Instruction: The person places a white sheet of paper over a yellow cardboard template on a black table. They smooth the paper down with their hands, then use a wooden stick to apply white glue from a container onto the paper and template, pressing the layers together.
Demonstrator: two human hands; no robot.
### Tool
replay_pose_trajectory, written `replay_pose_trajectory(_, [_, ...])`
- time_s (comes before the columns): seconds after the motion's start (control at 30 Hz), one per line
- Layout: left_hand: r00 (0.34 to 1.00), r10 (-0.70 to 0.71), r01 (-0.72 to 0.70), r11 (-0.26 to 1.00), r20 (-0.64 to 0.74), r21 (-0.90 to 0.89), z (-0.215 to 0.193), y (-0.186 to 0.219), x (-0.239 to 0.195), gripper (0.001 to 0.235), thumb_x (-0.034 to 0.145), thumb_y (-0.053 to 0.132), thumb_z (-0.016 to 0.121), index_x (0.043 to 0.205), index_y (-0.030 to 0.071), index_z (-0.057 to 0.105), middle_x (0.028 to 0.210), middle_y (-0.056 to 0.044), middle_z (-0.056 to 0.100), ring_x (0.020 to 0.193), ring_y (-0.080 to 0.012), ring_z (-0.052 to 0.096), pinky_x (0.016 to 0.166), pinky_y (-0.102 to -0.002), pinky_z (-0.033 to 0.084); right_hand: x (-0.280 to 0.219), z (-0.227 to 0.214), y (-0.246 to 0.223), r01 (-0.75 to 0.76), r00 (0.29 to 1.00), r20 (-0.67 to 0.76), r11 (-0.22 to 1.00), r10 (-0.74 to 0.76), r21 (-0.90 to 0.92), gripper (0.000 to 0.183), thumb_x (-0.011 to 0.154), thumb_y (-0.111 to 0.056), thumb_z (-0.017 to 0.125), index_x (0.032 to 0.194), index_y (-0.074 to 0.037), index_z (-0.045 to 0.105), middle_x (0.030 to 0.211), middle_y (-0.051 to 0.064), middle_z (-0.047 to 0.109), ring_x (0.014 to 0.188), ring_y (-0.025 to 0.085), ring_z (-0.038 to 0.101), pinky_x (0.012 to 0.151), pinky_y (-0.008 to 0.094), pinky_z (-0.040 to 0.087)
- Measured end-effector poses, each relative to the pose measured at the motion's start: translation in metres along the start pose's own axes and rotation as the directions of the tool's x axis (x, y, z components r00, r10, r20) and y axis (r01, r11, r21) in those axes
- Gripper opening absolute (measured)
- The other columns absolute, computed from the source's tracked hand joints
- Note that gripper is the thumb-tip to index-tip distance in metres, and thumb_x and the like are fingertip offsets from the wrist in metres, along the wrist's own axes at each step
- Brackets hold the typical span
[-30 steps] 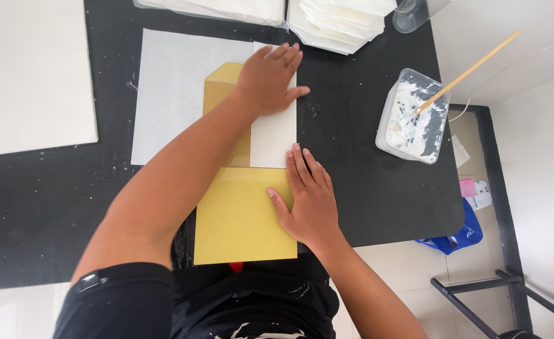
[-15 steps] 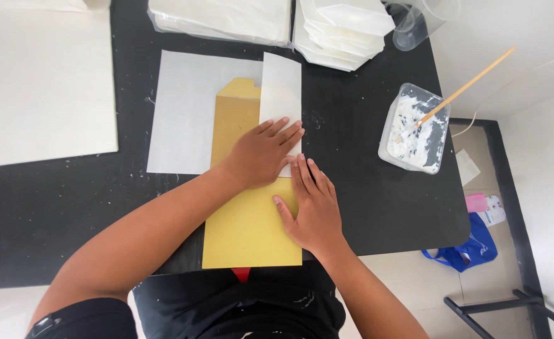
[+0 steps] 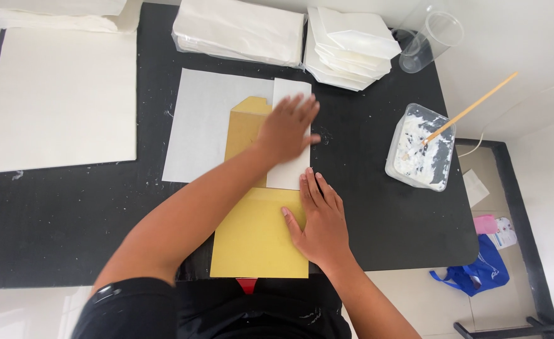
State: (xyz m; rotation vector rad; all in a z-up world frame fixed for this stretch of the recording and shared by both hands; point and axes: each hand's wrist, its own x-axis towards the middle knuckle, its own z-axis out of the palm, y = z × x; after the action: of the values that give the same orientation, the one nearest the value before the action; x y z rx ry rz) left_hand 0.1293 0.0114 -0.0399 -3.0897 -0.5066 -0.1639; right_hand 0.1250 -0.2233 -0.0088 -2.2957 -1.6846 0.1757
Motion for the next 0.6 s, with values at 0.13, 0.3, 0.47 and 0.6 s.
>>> replay_pose_trajectory(0.13, [0.990, 0.129, -0.122, 0.986, 0.057, -0.115, -0.022, 0.026, -0.067, 0.066, 0.111, 0.048, 0.029, 0.162, 0.006, 0.030, 0.168, -0.016, 0.029, 0.154, -0.0381, 0.028, 0.125, -0.053, 0.024, 0.000, 0.002, 0.000, -0.005, 1.000, 0.020, 1.000, 0.006, -0.007, 0.076, 0.101, -0.054, 0.046, 0.156, -0.001, 0.040, 0.166, 0.015, 0.035, 0.154, 0.032, 0.028, 0.122, 0.048, 0.022])
replay_pose_trajectory(0.3, [0.984, 0.110, -0.095, 0.990, 0.143, -0.104, -0.046, 0.021, -0.089, 0.056, 0.109, 0.040, 0.037, 0.159, 0.015, 0.037, 0.165, -0.004, 0.037, 0.153, -0.0278, 0.033, 0.123, -0.051, 0.027, 0.000, 0.003, 0.000, 0.000, 1.000, -0.006, 0.999, 0.000, -0.033, 0.076, 0.101, -0.054, 0.048, 0.155, 0.000, 0.042, 0.166, 0.016, 0.036, 0.153, 0.032, 0.030, 0.122, 0.047, 0.023])
replay_pose_trajectory(0.47, [0.998, -0.006, 0.004, 0.999, -0.059, -0.032, 0.000, -0.022, -0.051, 0.068, 0.105, 0.062, 0.036, 0.159, 0.021, 0.041, 0.162, -0.004, 0.043, 0.148, -0.0286, 0.041, 0.116, -0.050, 0.036, 0.005, -0.003, -0.001, 0.025, 1.000, -0.013, 0.997, -0.026, -0.078, 0.075, 0.099, -0.053, 0.052, 0.149, 0.003, 0.049, 0.160, 0.019, 0.044, 0.147, 0.035, 0.039, 0.117, 0.049, 0.030])
replay_pose_trajectory(0.6, [0.992, -0.121, 0.121, 0.992, 0.024, -0.031, -0.017, -0.037, -0.046, 0.075, 0.103, 0.070, 0.032, 0.161, 0.022, 0.037, 0.163, -0.004, 0.041, 0.149, -0.0265, 0.040, 0.115, -0.049, 0.035, 0.026, -0.020, 0.001, 0.046, 0.996, 0.085, 0.971, -0.026, -0.235, 0.070, 0.096, -0.060, 0.045, 0.133, -0.006, 0.068, 0.140, 0.014, 0.065, 0.123, 0.030, 0.060, 0.101, 0.049, 0.042])
